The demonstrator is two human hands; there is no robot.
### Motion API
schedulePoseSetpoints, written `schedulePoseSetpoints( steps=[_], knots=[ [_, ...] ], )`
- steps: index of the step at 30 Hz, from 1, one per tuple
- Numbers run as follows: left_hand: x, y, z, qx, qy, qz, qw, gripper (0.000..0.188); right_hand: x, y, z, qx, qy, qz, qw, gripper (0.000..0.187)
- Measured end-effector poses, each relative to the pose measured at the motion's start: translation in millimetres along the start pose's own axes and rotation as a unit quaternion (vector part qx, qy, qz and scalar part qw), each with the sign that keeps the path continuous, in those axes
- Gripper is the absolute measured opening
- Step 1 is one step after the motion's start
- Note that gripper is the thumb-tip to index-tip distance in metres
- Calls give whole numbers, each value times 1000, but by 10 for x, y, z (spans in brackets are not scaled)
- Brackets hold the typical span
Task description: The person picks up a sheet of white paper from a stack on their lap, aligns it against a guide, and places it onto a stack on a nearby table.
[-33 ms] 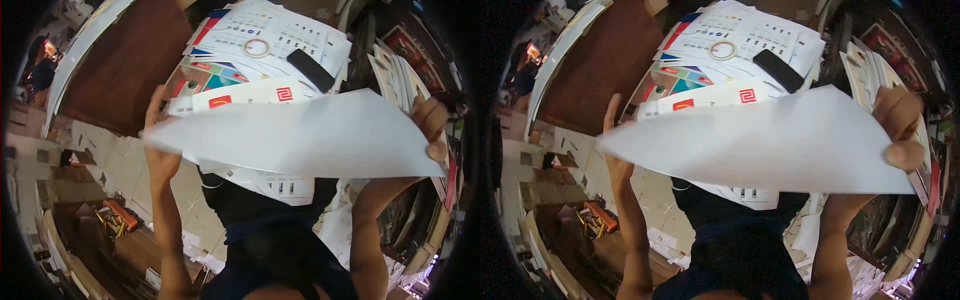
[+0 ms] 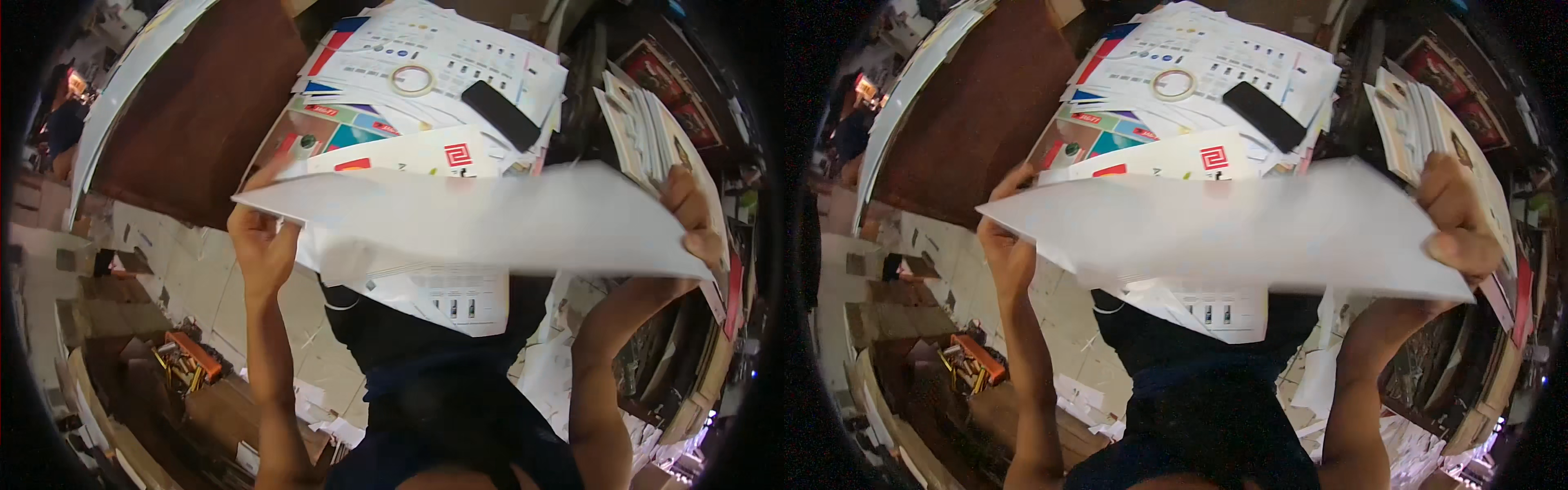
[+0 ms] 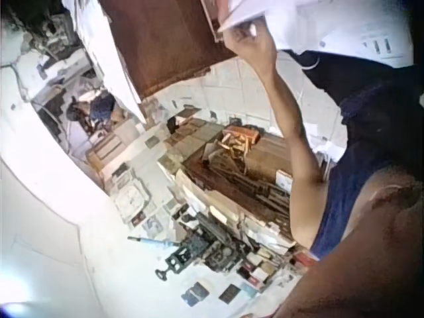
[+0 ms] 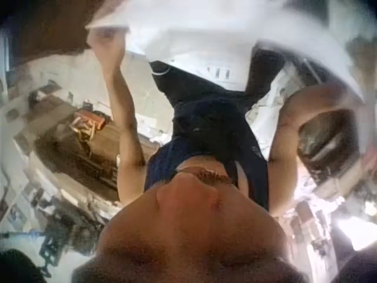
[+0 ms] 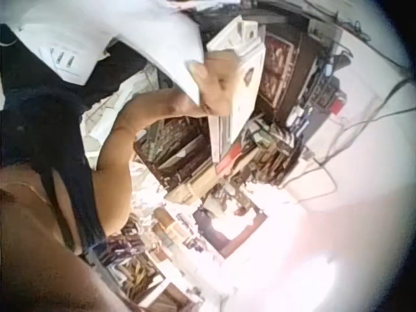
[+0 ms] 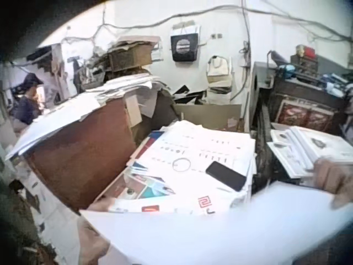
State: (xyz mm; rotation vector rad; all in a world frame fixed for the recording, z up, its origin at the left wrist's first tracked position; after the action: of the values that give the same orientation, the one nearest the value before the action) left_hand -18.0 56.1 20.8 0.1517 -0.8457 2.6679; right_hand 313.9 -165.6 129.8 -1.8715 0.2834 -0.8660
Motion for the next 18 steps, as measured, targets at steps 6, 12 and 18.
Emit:
schedulePoseSetpoints(
  steps=[6, 12, 18],
  knots=[
    [-217, 15, 438, -208, -39, -5, 977, 30, 240, 1061, 386, -337, -158, 37, 927, 61],
    [-263, 520, 468, -330, -168, -27, 928, 19, -741, 1750, 1007, -635, -222, 80, 736, 32],
    [2, 743, -484, 65, -49, 217, 973, 26, -450, 1648, 1153, -532, -136, 169, 818, 24]
  ],
)
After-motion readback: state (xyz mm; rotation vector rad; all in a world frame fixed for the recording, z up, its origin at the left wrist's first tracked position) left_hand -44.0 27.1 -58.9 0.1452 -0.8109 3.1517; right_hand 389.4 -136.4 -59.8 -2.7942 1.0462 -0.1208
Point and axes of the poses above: each hand's wrist, its own y-axis away from the middle knuckle, its own x-axis out of the back of the hand, z = x × y, the point moved 9 cm from there along -y, towards the middle knuckle, and after that the axes turned 10 degrees about y, right-handed, at the moved point
